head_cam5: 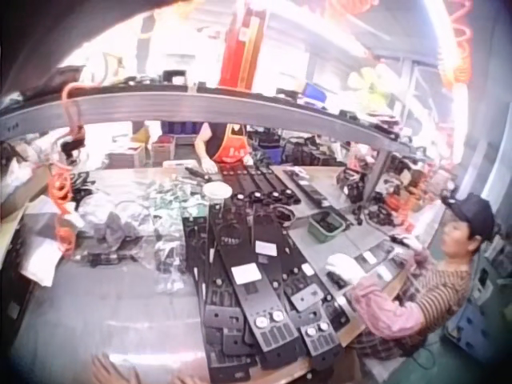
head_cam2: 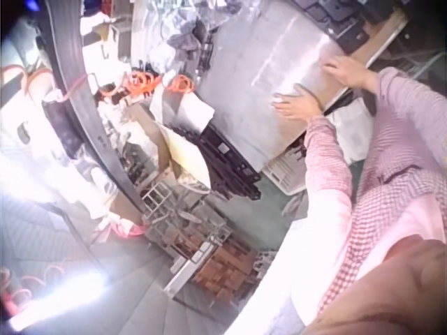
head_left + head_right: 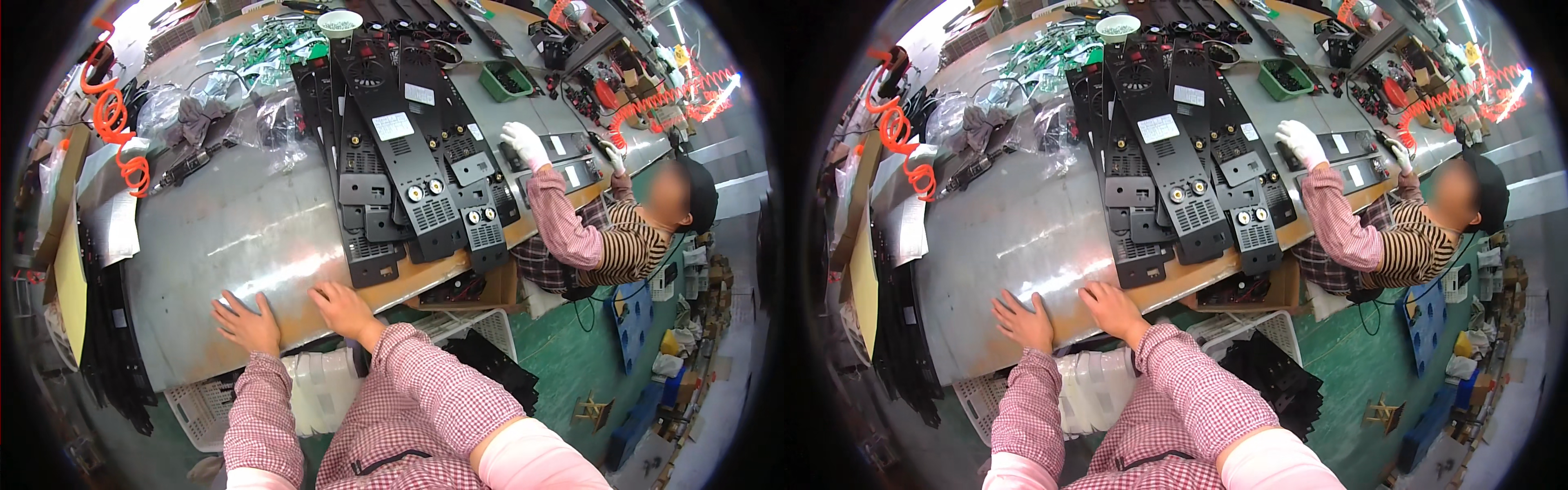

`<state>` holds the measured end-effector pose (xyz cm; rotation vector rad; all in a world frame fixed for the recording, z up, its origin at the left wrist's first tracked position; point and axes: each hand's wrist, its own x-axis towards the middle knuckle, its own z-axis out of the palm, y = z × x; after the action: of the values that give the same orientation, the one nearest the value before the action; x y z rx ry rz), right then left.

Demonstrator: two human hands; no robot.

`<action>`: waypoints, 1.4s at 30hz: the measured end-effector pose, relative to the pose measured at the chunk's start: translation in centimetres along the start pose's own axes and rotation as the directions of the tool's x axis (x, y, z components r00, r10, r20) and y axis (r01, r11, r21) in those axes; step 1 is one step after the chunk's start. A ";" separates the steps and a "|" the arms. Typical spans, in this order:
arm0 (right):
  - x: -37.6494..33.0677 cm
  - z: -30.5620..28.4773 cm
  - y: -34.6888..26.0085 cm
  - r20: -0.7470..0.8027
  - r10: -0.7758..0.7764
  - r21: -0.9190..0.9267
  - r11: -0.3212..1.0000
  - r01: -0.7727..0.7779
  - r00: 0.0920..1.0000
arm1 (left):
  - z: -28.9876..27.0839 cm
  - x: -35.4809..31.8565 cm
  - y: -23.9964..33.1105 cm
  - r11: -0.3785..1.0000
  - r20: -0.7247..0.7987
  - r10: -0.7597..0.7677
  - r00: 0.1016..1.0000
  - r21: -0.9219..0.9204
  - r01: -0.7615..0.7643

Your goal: The person assembles electronic components on a workbench. They handle small red and black parts, placing them into a plastic bag, and then pick up black electronic chassis units. The person applies labels to the back of the chassis units and inserts the small red parts into slots on the units. Finally, they place the assembled units into a white basket.

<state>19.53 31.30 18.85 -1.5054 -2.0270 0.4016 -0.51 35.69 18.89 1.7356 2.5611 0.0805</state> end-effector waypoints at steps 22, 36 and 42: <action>0.0 -1.1 -0.6 0.251 0.090 -0.050 0.996 -0.080 0.964 | 0.3 2.6 -9.2 0.670 0.226 0.731 0.644 -0.062 -0.740; 0.3 -0.7 -0.6 -0.036 -0.052 -0.095 0.994 0.048 0.998 | -2.1 2.9 -9.2 0.615 0.163 0.787 0.595 -0.294 -0.732; -0.1 0.5 -0.3 -0.229 -0.095 -0.080 0.994 0.079 0.969 | -1.5 2.5 -10.3 0.523 -0.060 0.793 0.607 -0.445 -0.727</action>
<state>19.03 31.15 18.64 -1.4253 -1.9297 0.1135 -11.06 34.18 19.63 2.3725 1.3090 0.4799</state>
